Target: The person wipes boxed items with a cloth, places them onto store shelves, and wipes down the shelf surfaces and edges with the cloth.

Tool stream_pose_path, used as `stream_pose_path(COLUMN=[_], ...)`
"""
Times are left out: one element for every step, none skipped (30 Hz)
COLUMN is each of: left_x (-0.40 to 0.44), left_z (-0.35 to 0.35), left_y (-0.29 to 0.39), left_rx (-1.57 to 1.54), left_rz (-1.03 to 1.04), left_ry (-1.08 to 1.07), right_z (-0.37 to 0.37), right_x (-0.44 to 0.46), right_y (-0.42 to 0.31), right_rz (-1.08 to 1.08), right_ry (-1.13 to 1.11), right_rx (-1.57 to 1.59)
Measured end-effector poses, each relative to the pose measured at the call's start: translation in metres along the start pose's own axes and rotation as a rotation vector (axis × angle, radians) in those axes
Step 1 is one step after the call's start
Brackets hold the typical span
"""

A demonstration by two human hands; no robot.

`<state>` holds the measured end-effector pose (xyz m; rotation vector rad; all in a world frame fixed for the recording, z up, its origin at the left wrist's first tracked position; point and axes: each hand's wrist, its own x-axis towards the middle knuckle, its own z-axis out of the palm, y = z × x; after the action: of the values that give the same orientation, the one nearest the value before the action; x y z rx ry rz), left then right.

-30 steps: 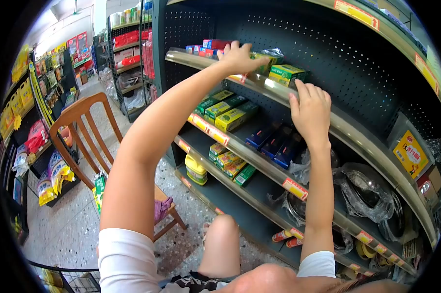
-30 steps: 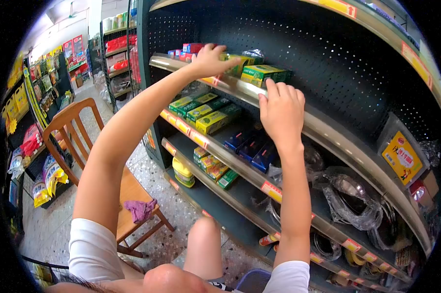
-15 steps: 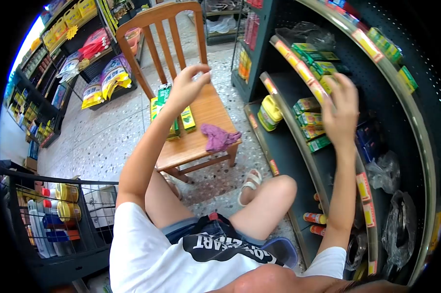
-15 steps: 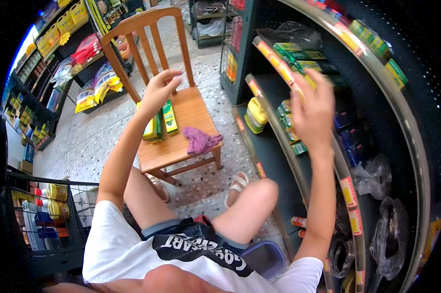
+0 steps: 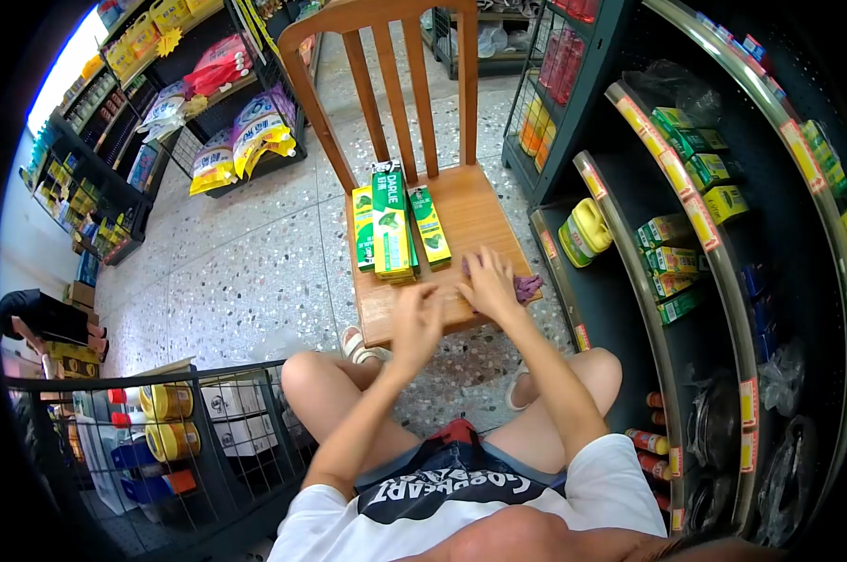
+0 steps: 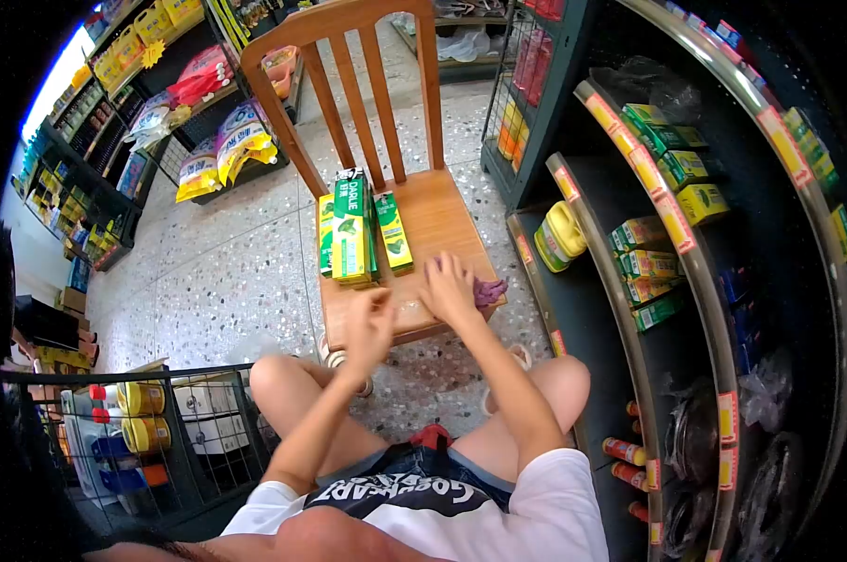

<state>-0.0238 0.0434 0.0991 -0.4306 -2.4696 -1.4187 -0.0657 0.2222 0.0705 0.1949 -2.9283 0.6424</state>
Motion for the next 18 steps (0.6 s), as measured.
stream_pose_path(left_x=[-0.009,-0.013,-0.016,-0.013,-0.006,0.003,0.011,0.021,0.029,0.037,0.044,0.050,0.055,0.057,0.059,0.060,0.059,0.055], left_z=[0.022,0.046,0.066,0.080,0.094,0.106,0.118,0.127,0.134,0.134,0.133,0.131,0.130,0.128,0.126,0.125,0.124,0.125], left_y=[-0.009,-0.019,-0.026,-0.028,-0.027,-0.027,-0.030,-0.034,-0.038,-0.037,-0.037,-0.038,-0.040,-0.041,-0.043,-0.044,-0.045,-0.045], left_rx=[-0.058,-0.045,-0.034,0.017,0.066,0.113,0.139,0.167,0.200,0.220,0.218,0.219,0.221,0.211,0.201,0.193,0.186,0.191], left_rz=[-0.053,-0.105,-0.156,-0.186,-0.217,-0.249,-0.258,-0.268,-0.281,-0.280,-0.310,-0.337,-0.360,-0.349,-0.336,-0.322,-0.309,-0.304], left_ry=[-0.008,0.037,0.080,0.110,0.141,0.174,0.230,0.288,0.349,0.395,0.388,0.381,0.374,0.376,0.375,0.369,0.360,0.343], right_z=[0.008,0.016,0.022,0.027,0.030,0.032,0.033,0.032,0.033,0.031,0.029,0.027,0.025,0.022,0.021,0.020,0.019,0.020], right_x=[-0.011,-0.022,-0.034,-0.045,-0.053,-0.060,-0.066,-0.069,-0.070,-0.068,-0.065,-0.061,-0.057,-0.054,-0.051,-0.049,-0.046,-0.043], right_y=[0.001,0.001,0.003,0.007,0.012,0.017,0.022,0.026,0.030,0.030,0.030,0.031,0.033,0.035,0.036,0.039,0.044,0.048], right_rz=[0.042,0.037,0.032,0.026,0.049,0.069,0.088,0.065,0.077,0.088,0.099,0.106,0.124,0.144,0.167,0.195,0.224,0.256], right_ry=[0.106,0.188,0.270,0.351,0.323,0.296,0.268,0.282,0.264,0.250,0.237,0.265,0.266,0.267,0.270,0.319,0.366,0.413], right_rx=[0.038,-0.013,-0.068,-0.125,-0.140,-0.156,-0.171,-0.170,-0.154,-0.133,-0.108,-0.081,-0.029,0.025,0.080,0.208,0.336,0.465])
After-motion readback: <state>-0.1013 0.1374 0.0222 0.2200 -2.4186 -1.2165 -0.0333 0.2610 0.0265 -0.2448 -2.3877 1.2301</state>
